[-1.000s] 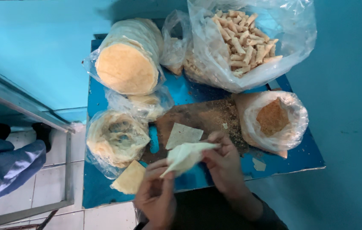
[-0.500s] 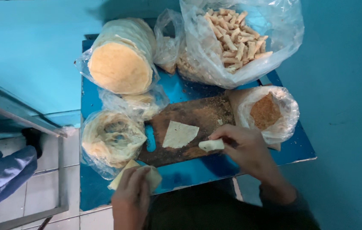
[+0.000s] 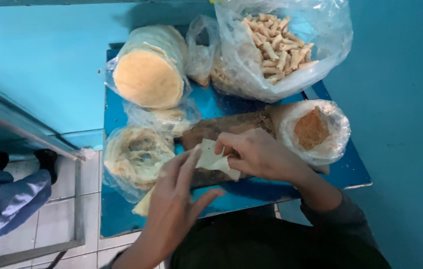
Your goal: The person tears small pieces from a stack of thin pastry sheets on a cutting board, dips the pieces into a batter paste, and rolls them into tube shapes, placing the finished rolls into a plastic bag with other rolled snacks.
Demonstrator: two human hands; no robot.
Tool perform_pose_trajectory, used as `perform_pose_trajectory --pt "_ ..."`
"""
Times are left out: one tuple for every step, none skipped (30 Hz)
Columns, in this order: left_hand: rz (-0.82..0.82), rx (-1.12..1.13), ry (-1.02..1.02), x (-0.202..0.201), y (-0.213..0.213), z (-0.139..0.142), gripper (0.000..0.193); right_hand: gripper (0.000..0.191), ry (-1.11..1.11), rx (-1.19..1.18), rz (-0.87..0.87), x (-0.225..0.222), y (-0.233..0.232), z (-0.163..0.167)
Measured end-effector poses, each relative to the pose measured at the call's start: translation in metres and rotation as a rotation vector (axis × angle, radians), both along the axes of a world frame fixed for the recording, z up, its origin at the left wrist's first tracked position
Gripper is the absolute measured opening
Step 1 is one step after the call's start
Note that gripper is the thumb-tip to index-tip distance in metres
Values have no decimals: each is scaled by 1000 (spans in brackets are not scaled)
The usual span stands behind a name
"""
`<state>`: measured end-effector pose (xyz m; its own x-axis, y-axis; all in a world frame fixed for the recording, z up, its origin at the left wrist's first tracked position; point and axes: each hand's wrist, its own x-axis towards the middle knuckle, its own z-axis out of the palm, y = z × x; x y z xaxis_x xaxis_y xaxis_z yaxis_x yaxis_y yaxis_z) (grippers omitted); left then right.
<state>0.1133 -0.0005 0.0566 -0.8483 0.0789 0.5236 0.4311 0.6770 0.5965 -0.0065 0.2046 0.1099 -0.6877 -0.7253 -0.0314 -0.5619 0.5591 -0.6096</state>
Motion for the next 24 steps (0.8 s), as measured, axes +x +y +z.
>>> perform_pose_trajectory --pt "-55 34 42 -5 2 3 77 26 -23 34 -2 0 -2 0" --pt "-67 9 34 -8 4 5 70 24 -10 4 21 0 -3 1" --pt "-82 -16 26 -13 6 6 63 23 4 -26 40 0 -4 1" --pt "-97 -41 19 -18 8 6 56 22 19 -56 59 0 -4 0" --pt "-79 -21 -34 -21 10 6 47 22 -4 -43 58 -1 -4 0" --pt "-64 -2 -90 -25 12 5 39 22 -29 -31 55 -1 -3 -1" --pt "-50 18 -147 -27 14 5 32 22 -55 -18 50 -2 -1 -2" --pt "-63 54 -124 -29 14 5 28 21 -88 -30 46 -2 1 -3" --pt "-75 90 -102 -31 14 5 25 21 -121 -43 43 -3 3 -4" --pt "-85 127 -79 -33 15 6 22 21 -155 -56 43 -4 5 -6" --pt "-138 125 -49 -33 14 7 30 22 -137 -52 35 -5 7 -7" --pt "-192 123 -17 -32 13 8 39 22 -119 -50 26 -5 8 -9" --pt "-247 121 12 -31 13 9 48 23 -102 -46 16 -6 10 -10" --pt "-253 112 4 -31 16 9 41 24 -80 -65 44 -6 10 -12" --pt "-259 103 -2 -33 19 9 35 25 -57 -85 72 -7 10 -13" --pt "-265 94 -8 -34 21 8 28 26 -34 -103 100 -7 10 -14" --pt "-298 90 -12 -37 20 8 25 25 -55 -107 88 -8 10 -15" --pt "-332 86 -15 -41 17 7 22 24 -74 -111 76 -9 11 -15" --pt "-366 81 -18 -44 15 6 20 23 -94 -116 64 -9 11 -15" --pt "-360 102 -20 -46 14 5 19 23 -143 -94 36 -9 12 -15" --pt "-354 123 -24 -48 13 4 19 23 -194 -72 8 -9 13 -15" --pt "-347 145 -27 -50 12 3 18 23 -244 -49 -19 -9 14 -15" --pt "-335 160 -47 -51 11 3 18 24 -221 -44 0 -8 15 -14" --pt "-325 175 -69 -53 10 4 18 25 -199 -39 18 -7 16 -14"
